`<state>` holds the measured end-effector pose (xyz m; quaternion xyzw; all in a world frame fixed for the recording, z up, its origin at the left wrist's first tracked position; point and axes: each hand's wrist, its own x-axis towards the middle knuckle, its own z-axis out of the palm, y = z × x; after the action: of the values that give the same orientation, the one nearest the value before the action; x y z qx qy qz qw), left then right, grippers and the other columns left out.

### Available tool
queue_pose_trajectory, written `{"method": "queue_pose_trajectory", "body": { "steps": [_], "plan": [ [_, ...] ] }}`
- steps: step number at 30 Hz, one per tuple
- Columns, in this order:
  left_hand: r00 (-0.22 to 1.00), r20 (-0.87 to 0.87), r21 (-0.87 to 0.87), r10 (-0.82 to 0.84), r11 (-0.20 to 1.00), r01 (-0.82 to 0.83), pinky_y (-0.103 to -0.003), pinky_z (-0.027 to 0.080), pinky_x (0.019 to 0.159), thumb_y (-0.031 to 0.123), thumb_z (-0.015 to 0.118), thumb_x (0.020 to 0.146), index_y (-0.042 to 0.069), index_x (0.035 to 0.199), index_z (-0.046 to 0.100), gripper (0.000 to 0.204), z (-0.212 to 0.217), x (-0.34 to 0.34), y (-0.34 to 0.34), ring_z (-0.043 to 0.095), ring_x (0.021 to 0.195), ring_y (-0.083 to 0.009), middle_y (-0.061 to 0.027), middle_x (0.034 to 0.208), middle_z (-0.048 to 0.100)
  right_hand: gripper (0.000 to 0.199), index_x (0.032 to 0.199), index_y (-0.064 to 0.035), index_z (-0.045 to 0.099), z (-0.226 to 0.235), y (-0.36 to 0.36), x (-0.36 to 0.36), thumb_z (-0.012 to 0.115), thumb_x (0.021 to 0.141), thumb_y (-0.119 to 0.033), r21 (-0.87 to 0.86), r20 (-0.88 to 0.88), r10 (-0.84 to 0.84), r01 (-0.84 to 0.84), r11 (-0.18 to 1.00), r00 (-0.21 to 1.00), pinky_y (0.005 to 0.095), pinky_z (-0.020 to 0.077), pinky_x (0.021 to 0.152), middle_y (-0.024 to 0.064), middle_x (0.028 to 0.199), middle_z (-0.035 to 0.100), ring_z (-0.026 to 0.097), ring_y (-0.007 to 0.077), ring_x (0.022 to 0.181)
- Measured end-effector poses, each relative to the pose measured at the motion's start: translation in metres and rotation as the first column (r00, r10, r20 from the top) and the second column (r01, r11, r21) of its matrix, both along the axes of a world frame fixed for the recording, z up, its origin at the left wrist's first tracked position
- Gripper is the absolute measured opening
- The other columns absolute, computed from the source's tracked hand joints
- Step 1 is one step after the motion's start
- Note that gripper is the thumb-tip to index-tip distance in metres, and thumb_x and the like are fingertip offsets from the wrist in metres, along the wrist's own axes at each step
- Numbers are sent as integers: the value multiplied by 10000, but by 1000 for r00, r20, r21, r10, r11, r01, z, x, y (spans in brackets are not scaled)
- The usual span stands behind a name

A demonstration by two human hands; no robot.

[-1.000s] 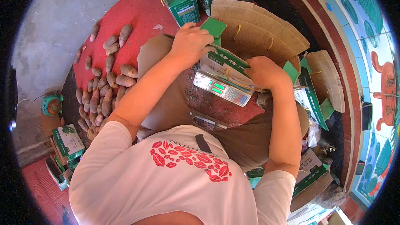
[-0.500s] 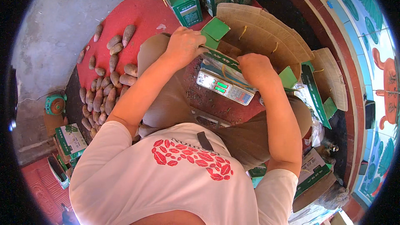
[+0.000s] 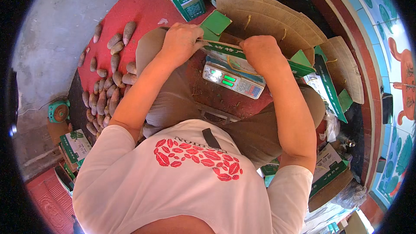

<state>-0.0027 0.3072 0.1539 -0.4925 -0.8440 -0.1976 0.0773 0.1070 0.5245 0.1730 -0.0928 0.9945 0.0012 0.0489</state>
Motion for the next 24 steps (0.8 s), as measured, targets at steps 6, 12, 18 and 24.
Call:
{"method": "queue_pose_trajectory", "body": {
  "steps": [6, 12, 18, 24],
  "plan": [
    [999, -41, -14, 29, 999, -30, -399, 439, 711, 184, 735, 700, 70, 782, 593, 200, -1, 2, 2, 598, 768, -287, -83, 757, 605, 179, 883, -98, 696, 4, -3, 3, 537, 803, -77, 34, 30, -21, 20, 999, 999, 410, 533, 684, 130, 809, 679, 672, 296, 807],
    [999, -50, 21, 7, 1000, -6, -403, 428, 767, 257, 766, 678, 83, 861, 616, 294, 2, 8, 2, 589, 818, -286, -74, 813, 607, 168, 895, -73, 687, 14, -5, 13, 566, 816, -159, -69, 180, -66, 80, 994, 981, 429, 518, 756, 159, 871, 673, 649, 319, 889],
    [985, -172, 83, 14, 997, 0, -394, 416, 844, 345, 779, 661, 86, 955, 641, 416, 4, 11, 9, 587, 875, -278, -73, 875, 630, 319, 894, -35, 666, 18, 2, 21, 627, 836, -346, -264, 250, -37, 104, 959, 968, 440, 492, 721, 179, 824, 656, 630, 358, 822],
    [986, -114, 321, 124, 944, -82, -398, 441, 854, 276, 722, 759, 69, 968, 667, 299, 31, 6, -9, 605, 927, -288, -97, 962, 666, 378, 876, -23, 674, 28, 13, 19, 626, 841, -396, -563, 220, -43, 163, 810, 975, 444, 485, 736, 201, 817, 654, 624, 381, 821]
  ]
}}
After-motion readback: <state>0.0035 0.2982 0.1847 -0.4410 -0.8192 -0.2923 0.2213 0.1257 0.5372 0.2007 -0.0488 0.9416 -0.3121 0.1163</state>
